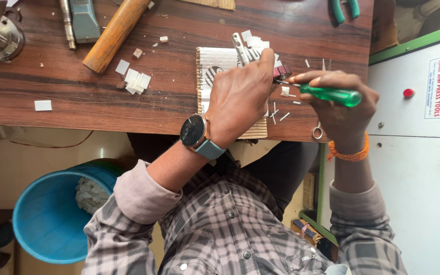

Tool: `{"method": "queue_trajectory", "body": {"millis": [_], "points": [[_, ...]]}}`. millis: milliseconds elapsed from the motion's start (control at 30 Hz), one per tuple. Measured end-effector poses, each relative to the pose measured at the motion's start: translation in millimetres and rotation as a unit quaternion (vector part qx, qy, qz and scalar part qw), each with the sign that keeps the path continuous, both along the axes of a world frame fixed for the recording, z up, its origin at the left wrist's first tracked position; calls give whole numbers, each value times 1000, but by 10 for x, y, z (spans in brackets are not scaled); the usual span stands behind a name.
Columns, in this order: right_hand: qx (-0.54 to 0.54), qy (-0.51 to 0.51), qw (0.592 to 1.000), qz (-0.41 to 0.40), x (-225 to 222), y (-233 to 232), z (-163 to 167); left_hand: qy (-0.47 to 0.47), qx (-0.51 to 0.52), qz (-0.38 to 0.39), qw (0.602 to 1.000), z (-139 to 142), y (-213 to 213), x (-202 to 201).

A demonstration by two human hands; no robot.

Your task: The person works on a motor armature at a workbench, fitting small white wedge pieces into the slots around the rotor and using a green-handled screwdriver to press and adjust them. They rotate the armature to reach different sections, then pick up scissors and cut small strips from a sheet of material.

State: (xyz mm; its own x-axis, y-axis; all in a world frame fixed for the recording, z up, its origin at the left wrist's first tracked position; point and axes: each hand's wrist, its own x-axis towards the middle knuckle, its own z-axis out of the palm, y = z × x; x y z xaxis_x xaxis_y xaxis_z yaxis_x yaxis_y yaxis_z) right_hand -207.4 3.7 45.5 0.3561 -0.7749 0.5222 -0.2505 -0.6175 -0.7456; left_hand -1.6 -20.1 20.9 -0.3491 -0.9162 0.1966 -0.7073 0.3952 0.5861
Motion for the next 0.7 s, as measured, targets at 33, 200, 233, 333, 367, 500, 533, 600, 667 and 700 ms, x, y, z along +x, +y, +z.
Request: {"method": "queue_trajectory", "body": {"millis": [33, 200, 233, 333, 367, 500, 533, 600, 667, 700], "points": [[-8, 16, 1000, 0, -10, 8, -33, 1, 5, 1, 1000, 4, 0, -6], [-113, 8, 990, -80, 142, 188, -332, -20, 3, 19, 1000, 48, 2, -69], [-141, 1, 986, -86, 196, 229, -407, -24, 7, 21, 999, 52, 9, -79], [-200, 41, 970, -133, 351, 347, -593, 17, -60, 42, 997, 36, 64, -50], [-202, 40, 969, -140, 395, 342, -640, 3, -47, 44, 998, 25, 51, -36], [-156, 30, 976, -150, 479, 350, -629, -33, -29, 51, 998, -14, 16, -9], [-131, 26, 980, -145, 474, 357, -572, -36, -33, 56, 997, -19, 14, -11], [-77, 45, 983, -163, 437, 360, -406, -28, -25, 50, 998, -27, 22, -20], [-57, 74, 982, -166, 399, 355, -210, -29, -28, 47, 998, -43, 56, -20], [-66, 95, 980, -161, 370, 327, -104, -33, -37, 46, 998, -55, 76, -24]]}}
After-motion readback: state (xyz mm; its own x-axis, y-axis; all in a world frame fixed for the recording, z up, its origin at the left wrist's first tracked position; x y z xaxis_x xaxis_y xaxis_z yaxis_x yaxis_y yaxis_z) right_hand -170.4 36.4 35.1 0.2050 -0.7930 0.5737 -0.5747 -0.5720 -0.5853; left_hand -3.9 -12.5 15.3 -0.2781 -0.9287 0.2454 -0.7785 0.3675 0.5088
